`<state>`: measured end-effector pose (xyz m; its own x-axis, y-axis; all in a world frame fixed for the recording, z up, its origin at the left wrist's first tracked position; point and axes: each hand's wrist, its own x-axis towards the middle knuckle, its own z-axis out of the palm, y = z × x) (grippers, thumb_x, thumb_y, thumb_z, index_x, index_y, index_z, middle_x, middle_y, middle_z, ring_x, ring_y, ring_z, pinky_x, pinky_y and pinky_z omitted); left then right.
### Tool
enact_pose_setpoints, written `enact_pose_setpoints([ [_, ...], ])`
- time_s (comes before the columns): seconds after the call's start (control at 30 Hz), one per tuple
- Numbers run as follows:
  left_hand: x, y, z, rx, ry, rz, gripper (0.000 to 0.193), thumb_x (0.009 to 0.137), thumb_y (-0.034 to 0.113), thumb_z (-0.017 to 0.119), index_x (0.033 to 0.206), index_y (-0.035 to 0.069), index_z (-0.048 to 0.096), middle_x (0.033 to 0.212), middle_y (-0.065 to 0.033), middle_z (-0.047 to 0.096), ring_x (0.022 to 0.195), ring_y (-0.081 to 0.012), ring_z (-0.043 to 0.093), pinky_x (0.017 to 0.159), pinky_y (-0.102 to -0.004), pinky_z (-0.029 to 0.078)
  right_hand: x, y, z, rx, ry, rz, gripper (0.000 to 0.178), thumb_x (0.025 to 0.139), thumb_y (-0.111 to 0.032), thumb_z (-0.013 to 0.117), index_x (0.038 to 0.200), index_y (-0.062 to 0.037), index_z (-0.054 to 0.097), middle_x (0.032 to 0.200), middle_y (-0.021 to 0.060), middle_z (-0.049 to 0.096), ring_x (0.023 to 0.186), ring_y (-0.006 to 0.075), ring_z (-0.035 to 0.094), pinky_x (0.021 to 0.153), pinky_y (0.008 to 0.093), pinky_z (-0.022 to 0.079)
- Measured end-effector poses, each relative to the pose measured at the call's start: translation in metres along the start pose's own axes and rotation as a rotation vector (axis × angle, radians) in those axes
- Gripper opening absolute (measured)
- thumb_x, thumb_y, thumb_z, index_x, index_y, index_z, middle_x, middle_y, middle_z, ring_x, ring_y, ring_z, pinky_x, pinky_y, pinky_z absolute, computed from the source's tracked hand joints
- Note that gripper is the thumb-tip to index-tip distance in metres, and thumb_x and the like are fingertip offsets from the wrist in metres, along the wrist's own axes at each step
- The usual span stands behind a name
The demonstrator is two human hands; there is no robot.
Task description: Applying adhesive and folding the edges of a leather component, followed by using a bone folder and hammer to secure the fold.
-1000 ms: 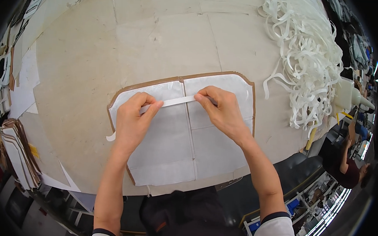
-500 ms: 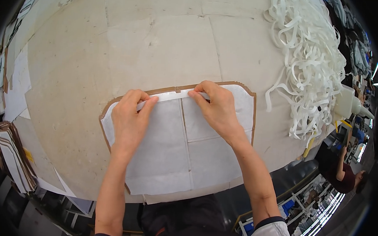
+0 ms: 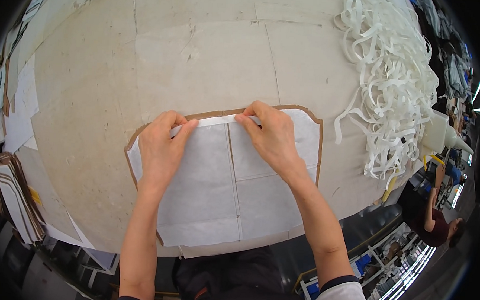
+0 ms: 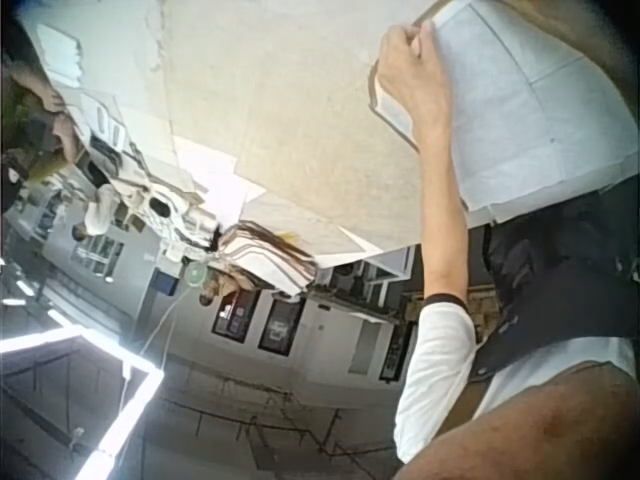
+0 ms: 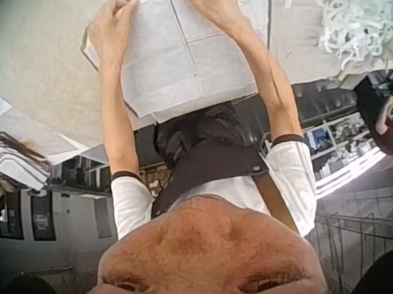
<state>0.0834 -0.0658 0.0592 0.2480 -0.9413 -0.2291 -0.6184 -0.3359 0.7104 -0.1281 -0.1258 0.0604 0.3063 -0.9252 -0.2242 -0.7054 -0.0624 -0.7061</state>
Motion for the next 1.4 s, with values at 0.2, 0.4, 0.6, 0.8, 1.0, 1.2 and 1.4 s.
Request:
enact_pose_setpoints([
  [0.2, 0.001, -0.001, -0.001, -0.004, -0.002, -0.005, 0.026, 0.089, 0.020, 0.077, 0.080, 0.000, 0.064, 0.069, -0.0064, 0.062, 0.062, -0.0136, 0.053, 0.059, -0.0293, 0.043, 0.000, -0.001, 0.002, -0.004, 0.003, -0.026, 0.019, 0.091, -0.013, 0.072, 0.080, -0.0011, 0.061, 0.068, 0.0139, 0.062, 0.060, 0.0302, 0.060, 0.056, 0.0417, 0.045],
  [0.4, 0.000, -0.004, 0.004, -0.021, 0.002, -0.042, 0.027, 0.089, 0.021, 0.078, 0.080, 0.000, 0.063, 0.068, -0.0046, 0.061, 0.062, -0.0127, 0.052, 0.059, -0.0289, 0.042, 0.001, 0.001, 0.005, -0.008, -0.006, -0.014, 0.020, 0.091, -0.012, 0.072, 0.080, -0.0012, 0.061, 0.068, 0.0139, 0.062, 0.060, 0.0305, 0.060, 0.056, 0.0416, 0.045],
  [0.6, 0.001, 0.003, 0.001, -0.010, -0.033, -0.101, 0.027, 0.090, 0.021, 0.077, 0.080, 0.000, 0.064, 0.069, -0.0036, 0.061, 0.064, -0.0116, 0.052, 0.061, -0.0278, 0.043, 0.001, 0.001, 0.003, -0.006, -0.001, -0.029, 0.020, 0.090, -0.012, 0.072, 0.079, -0.0004, 0.060, 0.065, 0.0143, 0.061, 0.060, 0.0305, 0.059, 0.056, 0.0417, 0.044],
  [0.8, 0.003, 0.000, 0.002, 0.026, -0.033, -0.074, 0.027, 0.091, 0.022, 0.077, 0.080, 0.000, 0.064, 0.069, -0.0026, 0.060, 0.066, -0.0104, 0.052, 0.062, -0.0279, 0.044, 0.002, 0.006, 0.006, -0.051, 0.029, -0.099, 0.020, 0.091, -0.015, 0.075, 0.083, -0.0013, 0.062, 0.062, 0.0107, 0.056, 0.055, 0.0204, 0.051, 0.056, 0.0342, 0.041],
  [1.0, 0.000, -0.002, 0.004, 0.008, 0.007, -0.022, 0.028, 0.091, 0.023, 0.077, 0.080, 0.001, 0.064, 0.068, -0.0011, 0.060, 0.065, -0.0099, 0.051, 0.061, -0.0270, 0.042, 0.001, 0.002, 0.004, -0.034, 0.008, -0.057, 0.020, 0.090, -0.011, 0.071, 0.078, 0.0010, 0.061, 0.061, 0.0150, 0.058, 0.058, 0.0317, 0.059, 0.056, 0.0429, 0.043],
  [1.2, 0.000, -0.001, 0.005, 0.039, 0.016, 0.028, 0.027, 0.090, 0.021, 0.076, 0.077, 0.000, 0.064, 0.069, -0.0084, 0.064, 0.060, -0.0190, 0.056, 0.057, -0.0333, 0.043, -0.001, 0.005, 0.006, -0.052, 0.018, -0.067, 0.021, 0.092, -0.016, 0.073, 0.082, -0.0005, 0.062, 0.059, 0.0089, 0.053, 0.054, 0.0181, 0.047, 0.054, 0.0341, 0.038],
  [1.4, 0.001, -0.003, 0.007, 0.022, 0.028, 0.050, 0.027, 0.090, 0.021, 0.076, 0.076, 0.001, 0.063, 0.069, -0.0081, 0.064, 0.060, -0.0185, 0.055, 0.057, -0.0336, 0.042, 0.000, 0.004, 0.005, -0.045, 0.025, -0.056, 0.022, 0.092, -0.016, 0.073, 0.082, -0.0001, 0.062, 0.059, 0.0087, 0.052, 0.054, 0.0183, 0.047, 0.055, 0.0348, 0.038],
])
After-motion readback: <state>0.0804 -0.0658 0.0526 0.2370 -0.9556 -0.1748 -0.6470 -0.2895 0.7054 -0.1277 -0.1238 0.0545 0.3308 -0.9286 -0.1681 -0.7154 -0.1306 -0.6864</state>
